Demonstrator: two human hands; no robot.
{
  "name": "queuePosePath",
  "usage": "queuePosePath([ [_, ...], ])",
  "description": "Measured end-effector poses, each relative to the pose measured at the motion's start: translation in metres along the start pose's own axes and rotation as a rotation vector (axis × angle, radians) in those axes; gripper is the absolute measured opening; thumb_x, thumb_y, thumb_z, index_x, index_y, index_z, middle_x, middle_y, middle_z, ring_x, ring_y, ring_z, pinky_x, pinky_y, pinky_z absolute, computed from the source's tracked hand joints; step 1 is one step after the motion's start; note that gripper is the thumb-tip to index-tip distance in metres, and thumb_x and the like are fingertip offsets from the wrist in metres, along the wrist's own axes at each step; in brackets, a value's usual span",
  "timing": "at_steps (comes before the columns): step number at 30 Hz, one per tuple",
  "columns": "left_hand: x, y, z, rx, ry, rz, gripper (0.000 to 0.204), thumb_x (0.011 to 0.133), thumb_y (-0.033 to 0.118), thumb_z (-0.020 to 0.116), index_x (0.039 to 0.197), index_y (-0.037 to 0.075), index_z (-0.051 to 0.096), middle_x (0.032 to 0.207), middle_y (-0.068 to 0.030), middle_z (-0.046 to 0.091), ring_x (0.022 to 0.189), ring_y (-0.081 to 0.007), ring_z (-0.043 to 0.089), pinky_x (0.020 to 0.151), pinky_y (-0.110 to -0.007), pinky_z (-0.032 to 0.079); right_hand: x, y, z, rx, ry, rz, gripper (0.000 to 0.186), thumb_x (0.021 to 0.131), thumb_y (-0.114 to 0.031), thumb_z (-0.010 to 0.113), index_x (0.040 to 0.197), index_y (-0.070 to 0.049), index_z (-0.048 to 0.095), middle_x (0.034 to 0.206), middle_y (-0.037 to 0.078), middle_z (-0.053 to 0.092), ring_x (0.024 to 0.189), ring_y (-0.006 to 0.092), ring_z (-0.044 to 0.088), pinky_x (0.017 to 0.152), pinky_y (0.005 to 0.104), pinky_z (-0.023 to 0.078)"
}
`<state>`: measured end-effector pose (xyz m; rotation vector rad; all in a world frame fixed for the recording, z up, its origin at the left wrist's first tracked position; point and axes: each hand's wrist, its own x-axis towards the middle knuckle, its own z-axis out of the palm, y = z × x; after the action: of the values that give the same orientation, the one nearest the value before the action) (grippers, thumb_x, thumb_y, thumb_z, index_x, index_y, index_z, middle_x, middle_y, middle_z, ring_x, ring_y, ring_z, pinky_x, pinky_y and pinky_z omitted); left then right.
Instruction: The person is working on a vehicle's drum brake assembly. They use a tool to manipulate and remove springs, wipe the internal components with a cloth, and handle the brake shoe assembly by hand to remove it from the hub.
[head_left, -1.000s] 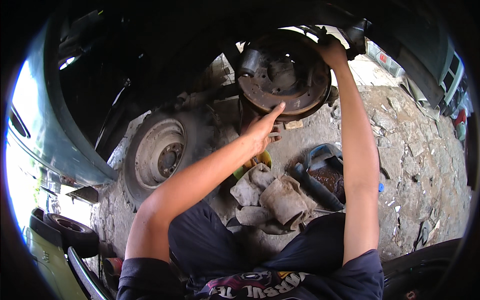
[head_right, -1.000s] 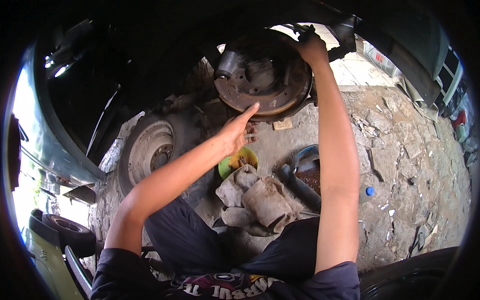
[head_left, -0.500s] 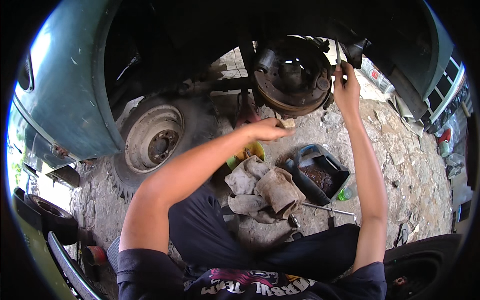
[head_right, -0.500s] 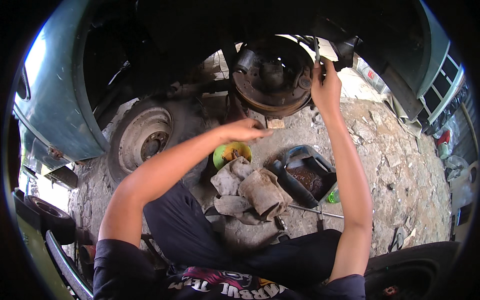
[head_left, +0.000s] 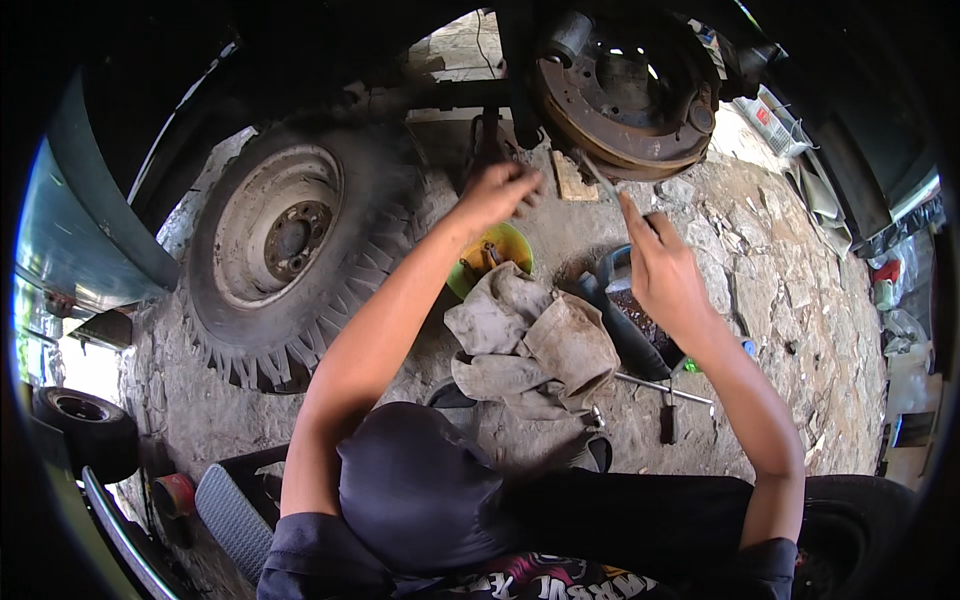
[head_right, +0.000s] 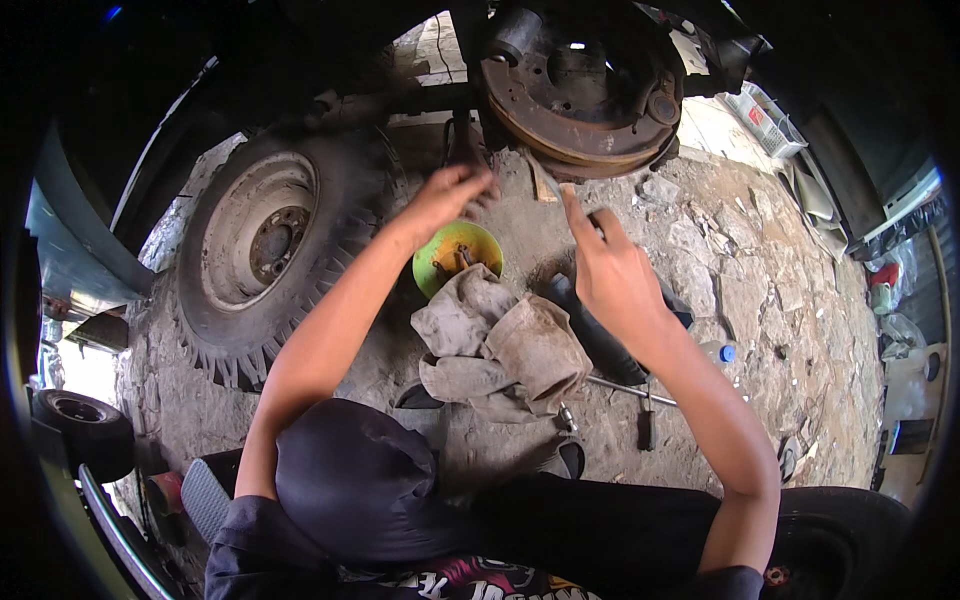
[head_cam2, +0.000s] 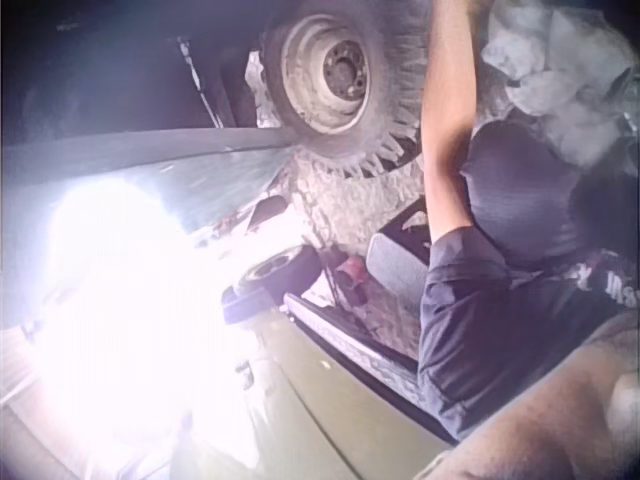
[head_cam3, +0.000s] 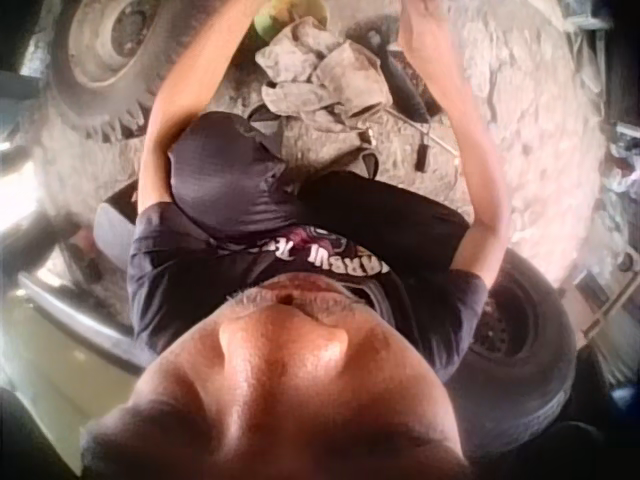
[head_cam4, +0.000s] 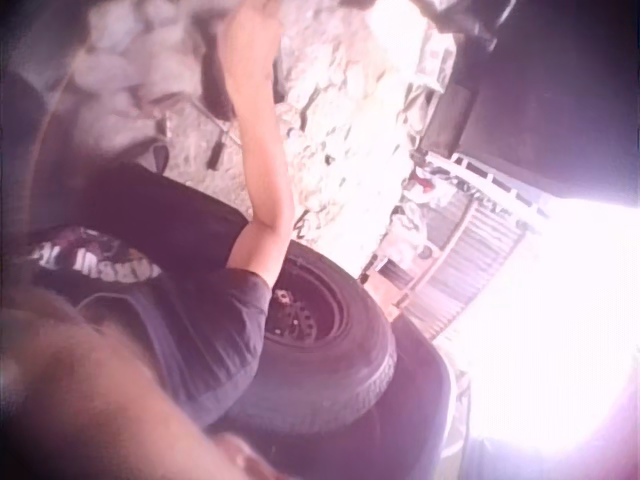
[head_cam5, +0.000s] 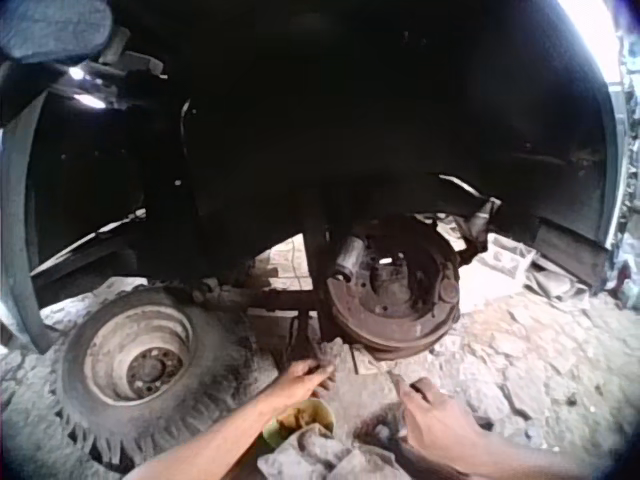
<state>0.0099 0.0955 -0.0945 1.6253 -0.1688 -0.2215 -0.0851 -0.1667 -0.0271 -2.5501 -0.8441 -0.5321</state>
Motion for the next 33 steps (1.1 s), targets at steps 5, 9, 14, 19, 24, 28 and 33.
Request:
queuePosePath([
  [5, -0.046, 0.033, 0.003, 1.076, -0.622, -0.045, 0.048, 0.088, 0.044, 0.066, 0.114, 0.004, 0.064, 0.104, -0.015, 0.069, 0.099, -0.0248, 0.065, 0.085, -0.038, 0.05, 0.018, -0.004, 0.003, -0.255, -0.031, 0.012, 0.069, 0.076, 0.004, 0.055, 0.142, -0.008, 0.043, 0.108, 0.022, 0.057, 0.067, 0.0395, 0.065, 0.06, 0.0453, 0.056],
  [9, -0.061, 0.11, -0.001, 1.03, -0.444, 0.183, 0.049, 0.088, 0.045, 0.066, 0.115, 0.004, 0.063, 0.104, -0.0161, 0.069, 0.099, -0.0271, 0.065, 0.087, -0.039, 0.05, 0.028, -0.007, 0.013, -0.324, -0.034, -0.044, 0.066, 0.077, -0.001, 0.054, 0.142, -0.001, 0.041, 0.105, 0.022, 0.057, 0.063, 0.0352, 0.067, 0.057, 0.0426, 0.057],
  [14, -0.018, 0.181, -0.03, 1.081, -0.059, 0.294, 0.042, 0.089, 0.038, 0.065, 0.106, 0.0, 0.067, 0.1, -0.0175, 0.07, 0.095, -0.0284, 0.067, 0.085, -0.038, 0.051, 0.071, -0.023, 0.036, -0.342, -0.067, 0.005, 0.058, 0.085, -0.003, 0.049, 0.141, 0.006, 0.038, 0.103, 0.024, 0.057, 0.065, 0.0359, 0.069, 0.056, 0.0422, 0.058],
  [19, -0.018, 0.163, -0.033, 0.493, 0.382, 0.317, 0.031, 0.094, 0.029, 0.061, 0.108, 0.002, 0.066, 0.097, -0.0092, 0.07, 0.086, -0.0197, 0.065, 0.076, -0.033, 0.051, 0.047, -0.026, 0.016, -0.275, -0.16, 0.019, 0.064, 0.081, 0.0, 0.051, 0.143, 0.005, 0.035, 0.109, 0.027, 0.055, 0.072, 0.0388, 0.068, 0.059, 0.0433, 0.058],
  [24, -0.049, 0.16, 0.003, 0.096, 0.405, 0.234, 0.025, 0.094, 0.023, 0.06, 0.11, 0.003, 0.064, 0.1, -0.0068, 0.069, 0.085, -0.0155, 0.064, 0.074, -0.03, 0.05, 0.048, -0.014, 0.017, -0.336, -0.136, 0.004, 0.065, 0.08, 0.0, 0.051, 0.143, 0.005, 0.035, 0.116, 0.031, 0.053, 0.07, 0.0406, 0.067, 0.06, 0.0438, 0.057],
  [28, -0.072, 0.2, 0.013, 0.116, 0.361, 0.279, 0.025, 0.094, 0.02, 0.06, 0.11, 0.001, 0.063, 0.101, -0.0077, 0.069, 0.084, -0.0163, 0.065, 0.074, -0.029, 0.05, 0.084, -0.017, 0.045, -0.335, -0.023, -0.015, 0.064, 0.08, -0.001, 0.05, 0.142, 0.007, 0.036, 0.12, 0.034, 0.053, 0.069, 0.0399, 0.068, 0.06, 0.0428, 0.057],
  [33, -0.103, 0.198, 0.016, 0.503, 0.474, 0.296, 0.024, 0.09, 0.02, 0.066, 0.104, 0.001, 0.065, 0.09, -0.0102, 0.07, 0.079, -0.0153, 0.065, 0.071, -0.027, 0.049, 0.06, -0.036, 0.035, -0.321, -0.112, 0.108, 0.065, 0.079, -0.001, 0.051, 0.142, 0.009, 0.034, 0.116, 0.031, 0.056, 0.07, 0.0405, 0.067, 0.06, 0.0437, 0.057],
])
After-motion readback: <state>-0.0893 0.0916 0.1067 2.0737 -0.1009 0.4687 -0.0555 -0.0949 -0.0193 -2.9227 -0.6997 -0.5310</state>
